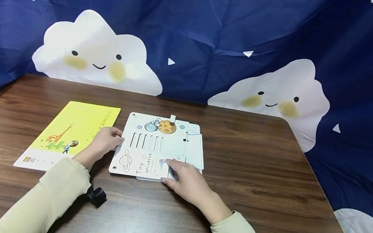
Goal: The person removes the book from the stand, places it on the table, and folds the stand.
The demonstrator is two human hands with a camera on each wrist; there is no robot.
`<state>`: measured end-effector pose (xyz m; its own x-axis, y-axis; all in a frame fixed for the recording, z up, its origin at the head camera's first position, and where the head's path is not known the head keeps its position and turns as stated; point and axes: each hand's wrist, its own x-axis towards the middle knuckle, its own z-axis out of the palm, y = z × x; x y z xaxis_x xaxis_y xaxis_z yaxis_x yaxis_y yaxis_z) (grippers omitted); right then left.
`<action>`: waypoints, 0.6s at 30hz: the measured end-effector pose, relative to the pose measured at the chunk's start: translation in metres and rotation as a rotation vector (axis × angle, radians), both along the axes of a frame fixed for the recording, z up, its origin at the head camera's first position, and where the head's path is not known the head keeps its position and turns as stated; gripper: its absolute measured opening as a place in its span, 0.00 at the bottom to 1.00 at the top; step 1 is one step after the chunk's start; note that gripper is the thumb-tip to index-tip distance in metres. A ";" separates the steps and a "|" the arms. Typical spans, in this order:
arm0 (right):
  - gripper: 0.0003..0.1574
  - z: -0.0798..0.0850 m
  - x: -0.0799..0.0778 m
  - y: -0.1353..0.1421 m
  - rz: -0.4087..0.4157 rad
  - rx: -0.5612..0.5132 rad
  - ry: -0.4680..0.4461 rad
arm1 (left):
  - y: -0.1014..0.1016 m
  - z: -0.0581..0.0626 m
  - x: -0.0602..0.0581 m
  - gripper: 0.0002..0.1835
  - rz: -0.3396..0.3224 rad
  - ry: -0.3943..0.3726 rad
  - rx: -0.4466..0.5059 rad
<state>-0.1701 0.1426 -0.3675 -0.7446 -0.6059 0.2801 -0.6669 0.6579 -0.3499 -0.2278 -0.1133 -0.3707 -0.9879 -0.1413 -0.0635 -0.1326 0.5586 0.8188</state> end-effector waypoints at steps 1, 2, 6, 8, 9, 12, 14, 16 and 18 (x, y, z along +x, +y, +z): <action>0.29 0.000 -0.001 -0.001 0.001 0.003 -0.004 | -0.001 0.000 0.000 0.10 0.000 0.002 0.001; 0.29 0.001 -0.001 -0.001 0.003 0.007 -0.007 | -0.001 -0.001 0.000 0.10 0.002 0.001 0.001; 0.31 0.007 -0.004 -0.003 0.017 0.041 -0.052 | -0.002 -0.002 0.000 0.10 0.005 0.004 -0.004; 0.31 0.013 -0.008 -0.003 0.041 0.056 -0.092 | -0.002 -0.002 0.000 0.09 0.003 0.008 -0.008; 0.31 0.016 -0.011 -0.003 0.053 0.065 -0.114 | -0.002 -0.002 0.000 0.09 0.001 0.012 -0.009; 0.32 0.026 -0.024 -0.002 0.080 0.070 -0.178 | -0.001 -0.002 0.000 0.09 0.005 0.011 0.001; 0.33 0.031 -0.036 -0.002 0.076 0.066 -0.213 | -0.001 -0.002 0.000 0.09 0.007 0.012 0.008; 0.34 0.036 -0.049 -0.001 0.050 0.046 -0.245 | -0.001 -0.001 0.000 0.09 0.007 0.012 0.013; 0.35 0.041 -0.063 -0.001 0.013 0.027 -0.285 | 0.000 -0.001 0.000 0.09 0.003 0.011 0.017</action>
